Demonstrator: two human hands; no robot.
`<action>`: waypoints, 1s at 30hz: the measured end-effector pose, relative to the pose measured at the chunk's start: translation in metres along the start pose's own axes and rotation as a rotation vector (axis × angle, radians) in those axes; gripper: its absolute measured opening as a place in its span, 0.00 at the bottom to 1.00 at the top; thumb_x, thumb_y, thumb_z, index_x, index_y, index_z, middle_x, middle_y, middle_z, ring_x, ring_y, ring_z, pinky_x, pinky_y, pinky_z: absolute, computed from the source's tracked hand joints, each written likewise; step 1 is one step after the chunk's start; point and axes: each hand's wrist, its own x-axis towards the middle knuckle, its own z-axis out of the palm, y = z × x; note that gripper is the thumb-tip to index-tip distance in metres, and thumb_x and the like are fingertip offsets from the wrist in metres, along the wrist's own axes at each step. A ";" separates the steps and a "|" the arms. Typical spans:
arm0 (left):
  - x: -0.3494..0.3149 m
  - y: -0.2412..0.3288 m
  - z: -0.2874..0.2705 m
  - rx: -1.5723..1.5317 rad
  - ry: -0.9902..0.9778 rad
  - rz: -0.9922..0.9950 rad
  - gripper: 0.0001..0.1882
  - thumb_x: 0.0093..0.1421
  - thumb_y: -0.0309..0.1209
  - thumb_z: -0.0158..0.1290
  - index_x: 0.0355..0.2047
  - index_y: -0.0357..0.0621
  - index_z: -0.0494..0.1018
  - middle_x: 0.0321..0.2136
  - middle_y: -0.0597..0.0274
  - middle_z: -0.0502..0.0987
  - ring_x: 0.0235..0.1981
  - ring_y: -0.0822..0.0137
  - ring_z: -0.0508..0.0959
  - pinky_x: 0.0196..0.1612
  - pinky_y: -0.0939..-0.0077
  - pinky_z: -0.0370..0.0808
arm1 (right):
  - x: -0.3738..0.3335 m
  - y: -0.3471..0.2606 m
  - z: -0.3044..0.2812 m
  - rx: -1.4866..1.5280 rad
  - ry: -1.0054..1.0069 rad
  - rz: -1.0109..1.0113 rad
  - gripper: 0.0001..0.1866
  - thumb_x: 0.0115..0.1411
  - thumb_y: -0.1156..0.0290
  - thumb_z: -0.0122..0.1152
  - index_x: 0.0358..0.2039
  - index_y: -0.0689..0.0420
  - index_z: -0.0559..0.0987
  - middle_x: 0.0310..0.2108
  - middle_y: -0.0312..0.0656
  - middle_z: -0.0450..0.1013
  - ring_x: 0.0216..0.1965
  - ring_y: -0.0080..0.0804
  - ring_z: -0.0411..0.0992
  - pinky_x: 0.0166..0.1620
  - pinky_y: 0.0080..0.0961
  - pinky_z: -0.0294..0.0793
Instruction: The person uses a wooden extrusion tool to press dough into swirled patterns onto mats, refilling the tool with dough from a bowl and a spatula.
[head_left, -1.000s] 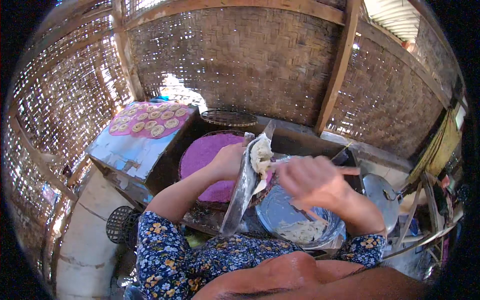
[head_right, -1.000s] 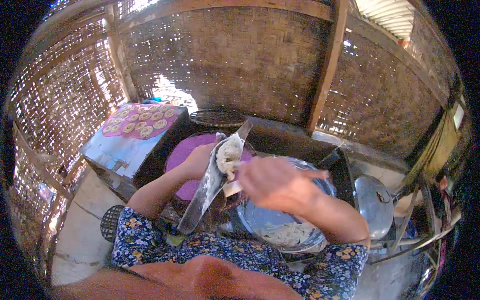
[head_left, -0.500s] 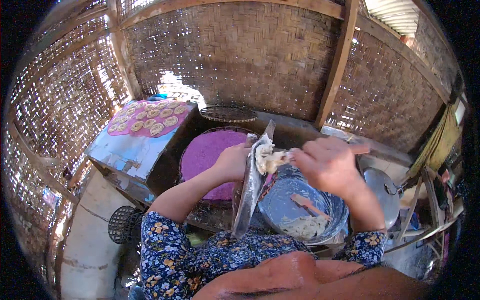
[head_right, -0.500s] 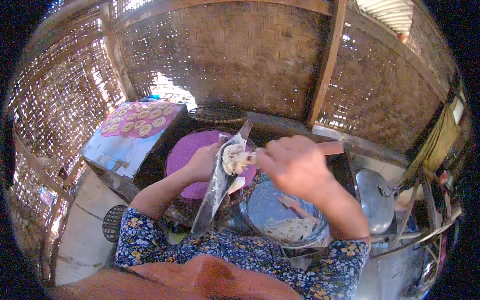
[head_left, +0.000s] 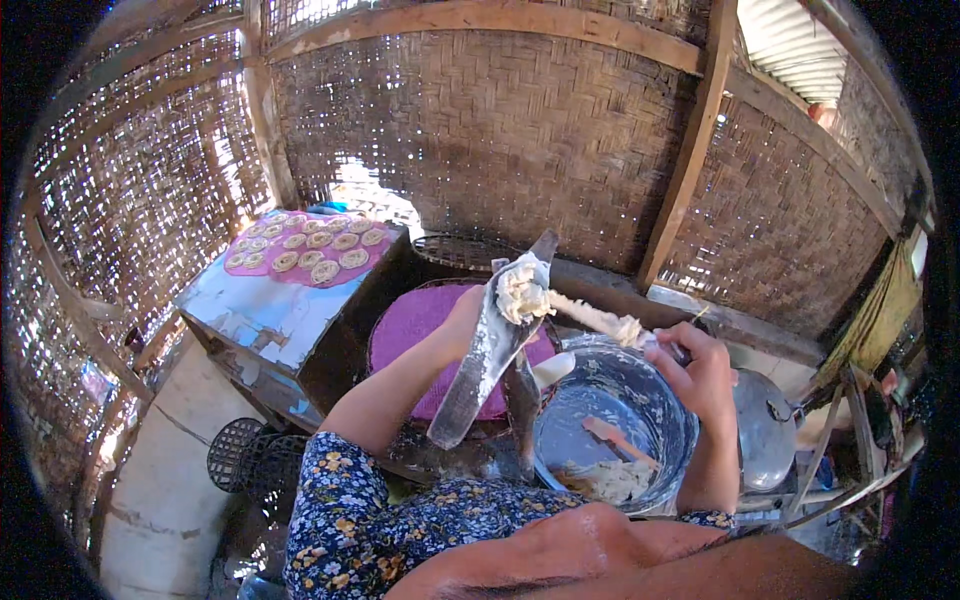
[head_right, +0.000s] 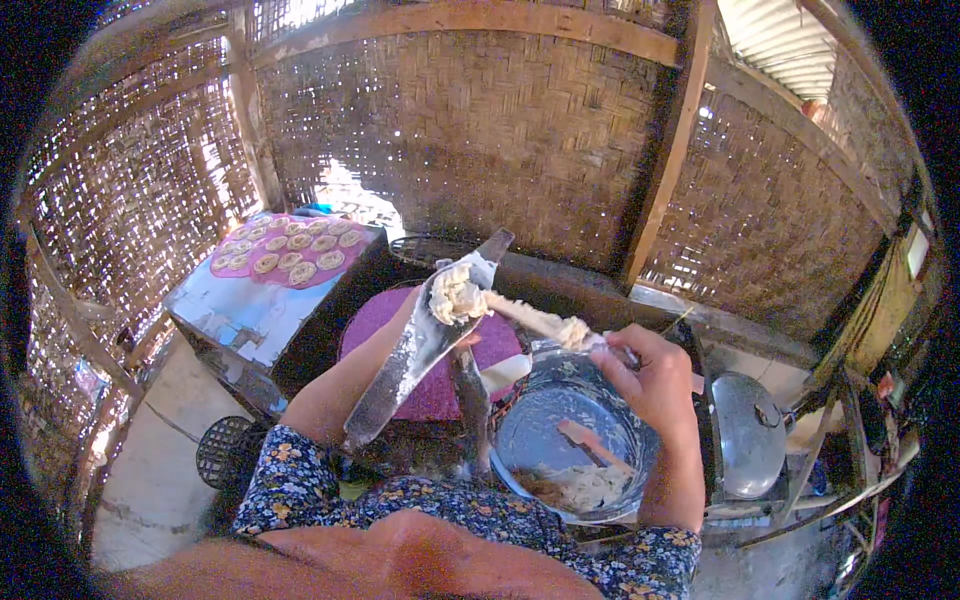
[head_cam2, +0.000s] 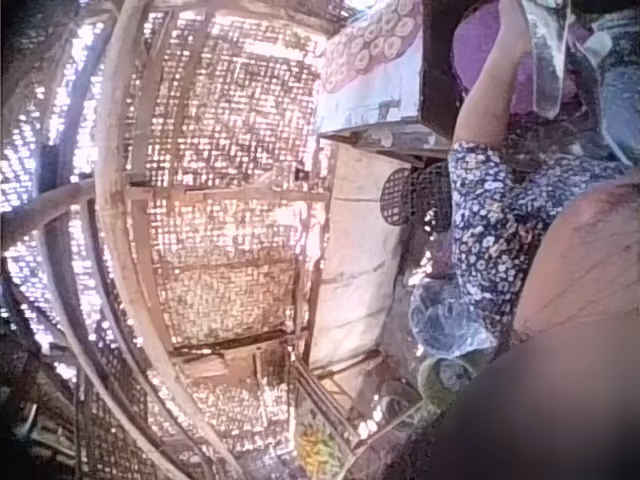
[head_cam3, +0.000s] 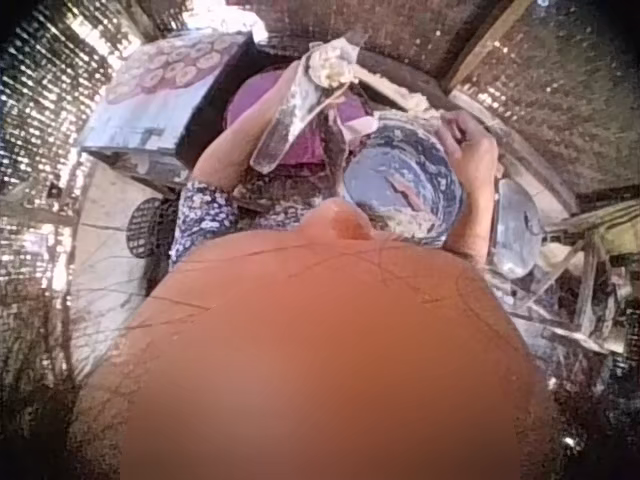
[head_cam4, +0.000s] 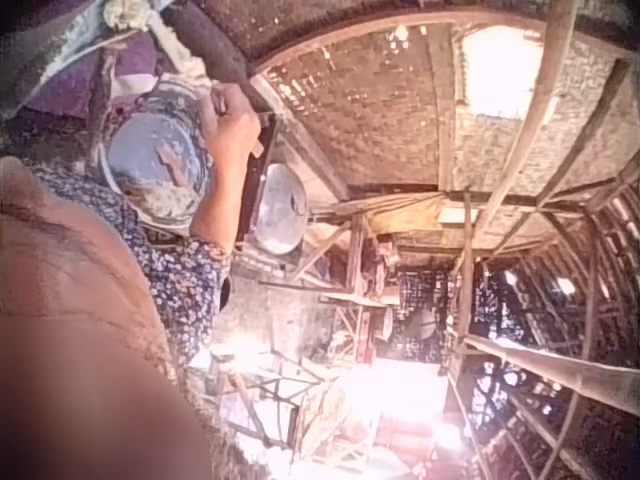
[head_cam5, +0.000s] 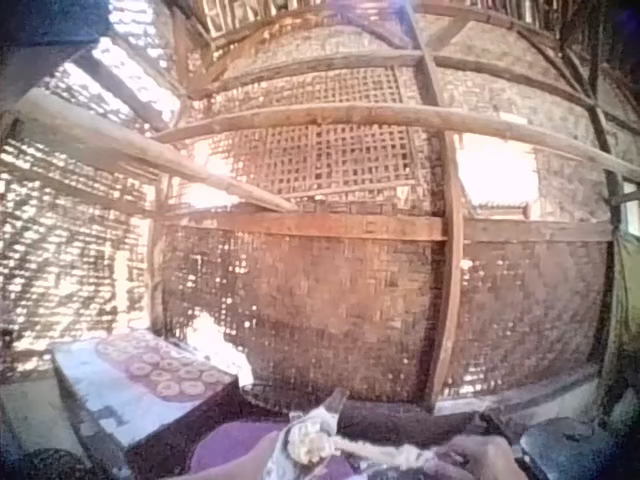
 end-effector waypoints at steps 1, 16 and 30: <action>-0.002 -0.004 0.005 -0.312 0.028 -0.175 0.21 0.47 0.33 0.53 0.43 0.47 0.63 0.39 0.59 0.69 0.36 0.61 0.72 0.41 0.63 0.70 | 0.002 -0.010 -0.007 0.013 -0.113 0.080 0.10 0.44 0.68 0.61 0.25 0.60 0.74 0.22 0.46 0.71 0.23 0.36 0.71 0.26 0.25 0.68; 0.009 0.066 0.012 0.195 -0.039 -0.188 0.21 0.42 0.43 0.53 0.38 0.53 0.71 0.39 0.54 0.71 0.37 0.55 0.72 0.40 0.67 0.69 | 0.061 -0.062 -0.016 -0.523 -0.551 -0.288 0.12 0.48 0.61 0.52 0.20 0.56 0.72 0.16 0.47 0.69 0.22 0.44 0.69 0.25 0.36 0.66; 0.034 0.020 0.017 -0.559 0.194 -0.060 0.20 0.48 0.35 0.53 0.40 0.40 0.67 0.36 0.61 0.72 0.36 0.66 0.72 0.44 0.76 0.66 | -0.005 -0.012 0.003 0.043 0.401 0.176 0.07 0.46 0.74 0.59 0.28 0.60 0.74 0.25 0.36 0.71 0.25 0.21 0.67 0.30 0.18 0.67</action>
